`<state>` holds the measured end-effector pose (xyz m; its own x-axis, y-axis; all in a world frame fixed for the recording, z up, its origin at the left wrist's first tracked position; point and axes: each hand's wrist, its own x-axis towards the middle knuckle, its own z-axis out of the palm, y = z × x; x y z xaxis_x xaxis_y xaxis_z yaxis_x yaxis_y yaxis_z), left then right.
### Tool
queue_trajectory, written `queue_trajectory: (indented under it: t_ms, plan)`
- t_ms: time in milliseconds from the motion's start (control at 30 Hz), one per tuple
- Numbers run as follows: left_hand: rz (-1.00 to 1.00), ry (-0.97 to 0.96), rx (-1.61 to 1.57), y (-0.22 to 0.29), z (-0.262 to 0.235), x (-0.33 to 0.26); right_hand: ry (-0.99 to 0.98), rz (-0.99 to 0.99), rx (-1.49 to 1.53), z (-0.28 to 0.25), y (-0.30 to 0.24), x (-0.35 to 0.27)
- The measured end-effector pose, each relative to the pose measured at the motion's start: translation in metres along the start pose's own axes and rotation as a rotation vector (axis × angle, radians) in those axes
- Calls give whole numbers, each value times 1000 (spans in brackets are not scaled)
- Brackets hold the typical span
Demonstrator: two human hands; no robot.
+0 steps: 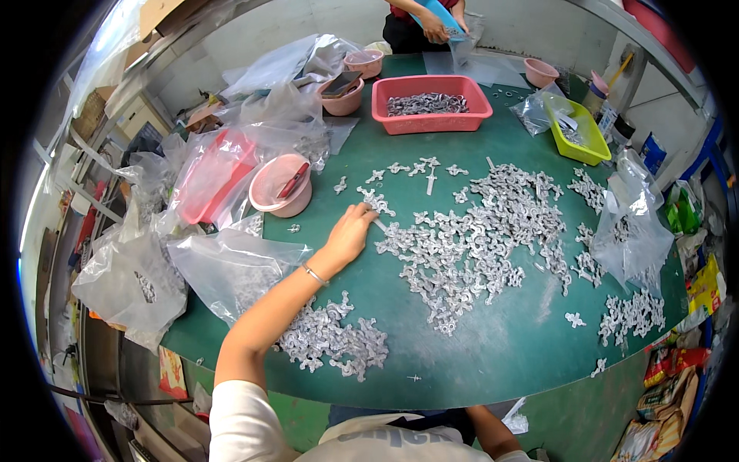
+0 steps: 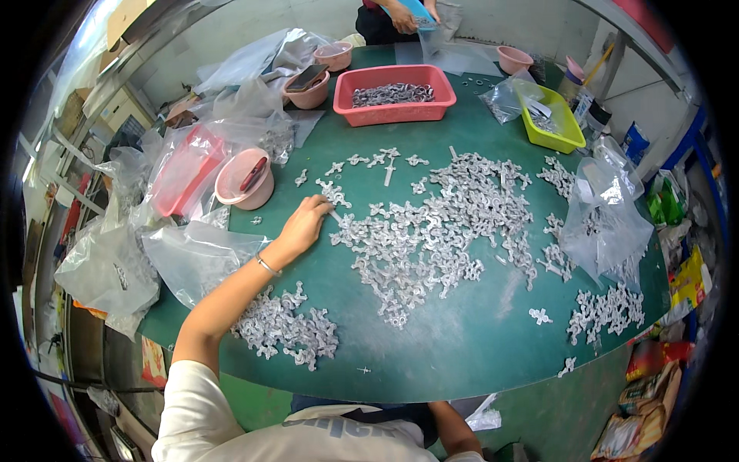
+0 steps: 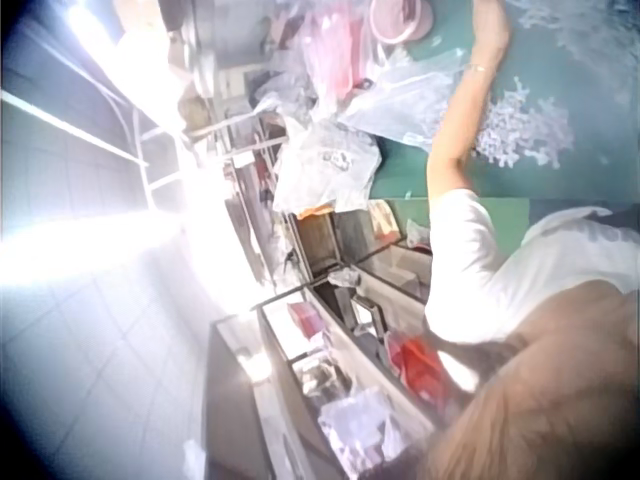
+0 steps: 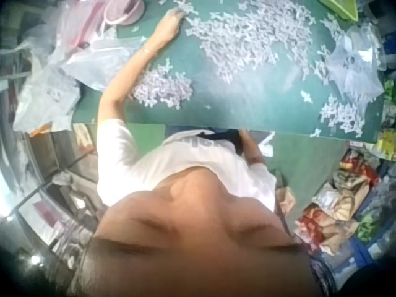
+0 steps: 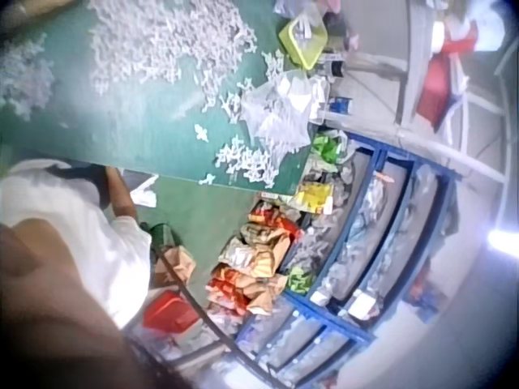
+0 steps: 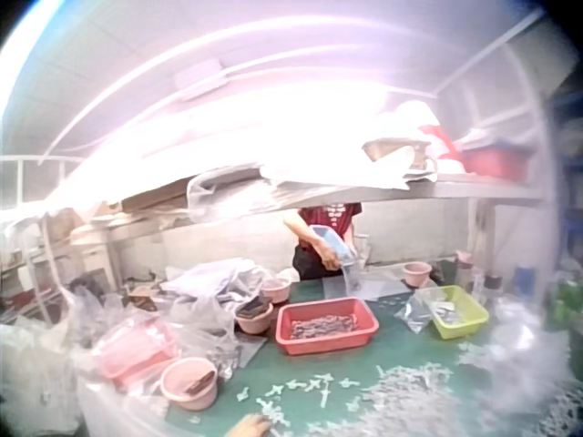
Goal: The person sorts silver cross-shaped hardware pieces by hand from a pile on a green table into plastic bags and bins.
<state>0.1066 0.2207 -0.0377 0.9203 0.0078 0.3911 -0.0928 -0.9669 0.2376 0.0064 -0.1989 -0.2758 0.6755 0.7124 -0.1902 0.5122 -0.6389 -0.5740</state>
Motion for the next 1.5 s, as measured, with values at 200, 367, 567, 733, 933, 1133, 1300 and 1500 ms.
queue_trajectory:
  t_ms: [200, 367, 567, 733, 933, 1133, 1300, 1500]
  plan:
    - [125, -156, 236, -6, -3, 2, -16, 6, -11, -6, 4, -13]
    - [-28, -71, 154, 12, -40, -25, -18, 5, -17, -8, 4, -16]
    - [-95, -283, -103, 72, -83, -86, -12, 7, -23, -6, 3, -14]
    - [-145, -305, -82, 91, -93, -125, -7, -15, -36, -6, 1, -4]
    - [-138, -214, -211, 110, -74, -126, -10, -26, -60, -6, -4, 3]
    - [-98, -313, -241, 88, -86, -126, -2, -25, -49, -8, -2, -8]
    - [43, -609, -13, 77, -80, -113, -27, -58, 50, -16, -8, -16]
    - [55, -454, -207, 76, -82, -99, -578, 148, -45, -155, -111, -75]
